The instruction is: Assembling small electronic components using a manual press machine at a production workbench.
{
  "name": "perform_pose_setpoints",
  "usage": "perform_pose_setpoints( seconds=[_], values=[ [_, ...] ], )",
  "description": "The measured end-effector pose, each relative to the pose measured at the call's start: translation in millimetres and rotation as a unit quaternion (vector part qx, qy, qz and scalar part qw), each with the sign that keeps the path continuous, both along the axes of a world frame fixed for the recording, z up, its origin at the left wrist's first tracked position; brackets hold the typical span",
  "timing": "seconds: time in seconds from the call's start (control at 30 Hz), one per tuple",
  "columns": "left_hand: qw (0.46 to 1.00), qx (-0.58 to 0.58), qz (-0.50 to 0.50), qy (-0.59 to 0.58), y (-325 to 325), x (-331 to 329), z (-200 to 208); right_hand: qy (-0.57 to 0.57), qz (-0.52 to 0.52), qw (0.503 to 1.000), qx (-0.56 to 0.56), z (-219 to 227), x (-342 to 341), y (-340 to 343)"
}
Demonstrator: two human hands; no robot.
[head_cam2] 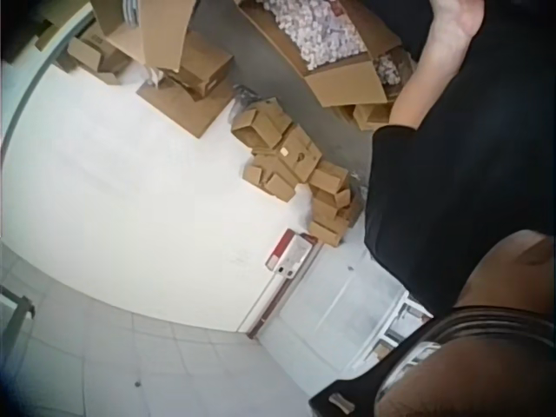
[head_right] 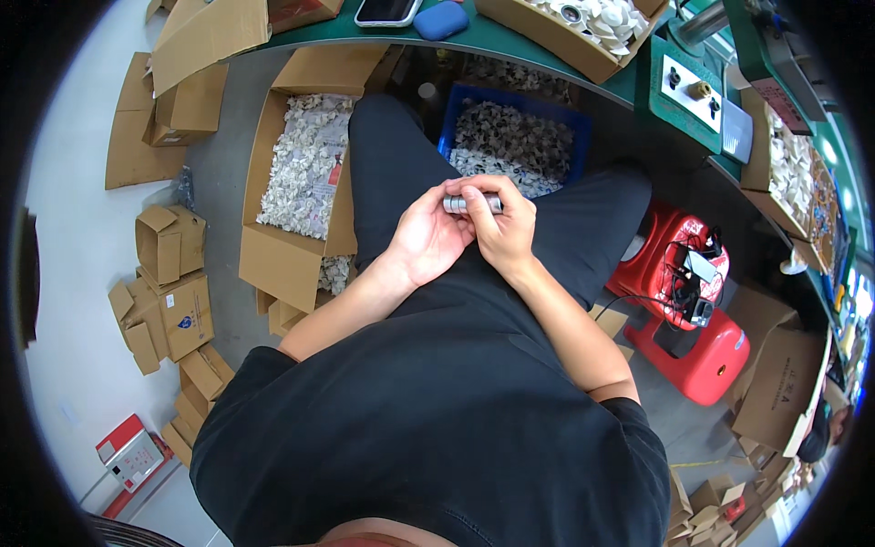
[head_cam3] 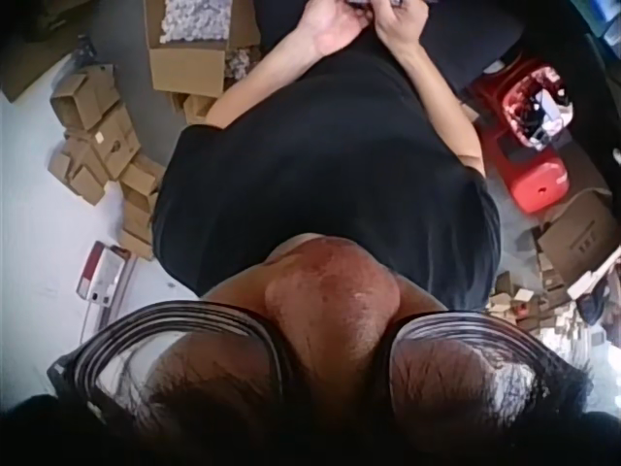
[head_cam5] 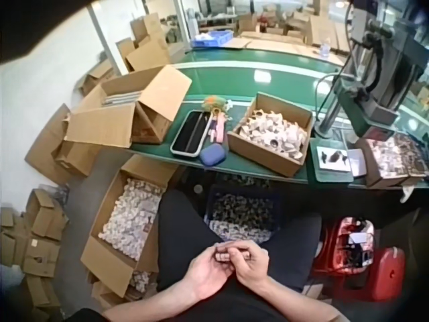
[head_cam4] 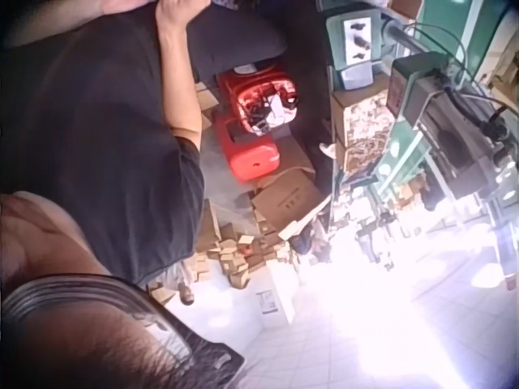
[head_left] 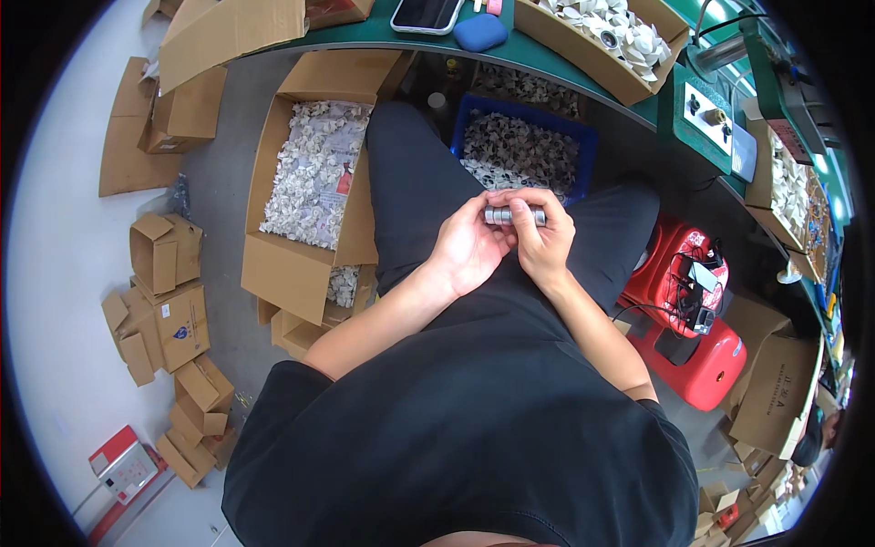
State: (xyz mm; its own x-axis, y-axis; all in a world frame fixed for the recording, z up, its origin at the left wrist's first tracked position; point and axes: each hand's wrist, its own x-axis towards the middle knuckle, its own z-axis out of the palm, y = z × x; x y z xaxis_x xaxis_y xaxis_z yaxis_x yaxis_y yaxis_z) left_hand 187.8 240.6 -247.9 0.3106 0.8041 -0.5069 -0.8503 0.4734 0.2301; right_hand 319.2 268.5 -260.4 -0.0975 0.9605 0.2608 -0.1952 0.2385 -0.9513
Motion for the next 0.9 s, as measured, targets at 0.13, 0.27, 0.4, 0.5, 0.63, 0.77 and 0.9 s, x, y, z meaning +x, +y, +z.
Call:
perform_pose_setpoints(
  seconds=[0.13, 0.27, 0.4, 0.5, 0.63, 0.77, 0.9],
  values=[
    [1.0, -0.002, 0.006, 0.004, -2, -2, -1, -0.084, 0.044, 0.995, -0.02, 1, 9, 0],
    [0.997, -0.043, 0.027, 0.051, -3, -7, -12, -0.191, 0.078, 0.971, 0.122, 12, 18, 3],
    [0.997, -0.048, -0.012, 0.062, 4, -8, -7, -0.212, 0.125, 0.966, 0.075, 9, 26, 2],
    [0.99, -0.066, -0.064, 0.107, 8, -7, 0, -0.193, 0.17, 0.966, -0.01, 16, 35, 7],
    [0.984, -0.094, -0.106, 0.107, 6, -9, -11, -0.177, 0.186, 0.963, -0.078, 9, 45, 11],
    [0.988, -0.082, -0.093, 0.095, 0, -12, -37, -0.172, 0.175, 0.963, -0.107, 6, 45, 9],
    [0.994, -0.072, -0.081, -0.013, -2, -15, -49, -0.129, 0.173, 0.964, -0.157, 0, 43, 6]
  ],
)
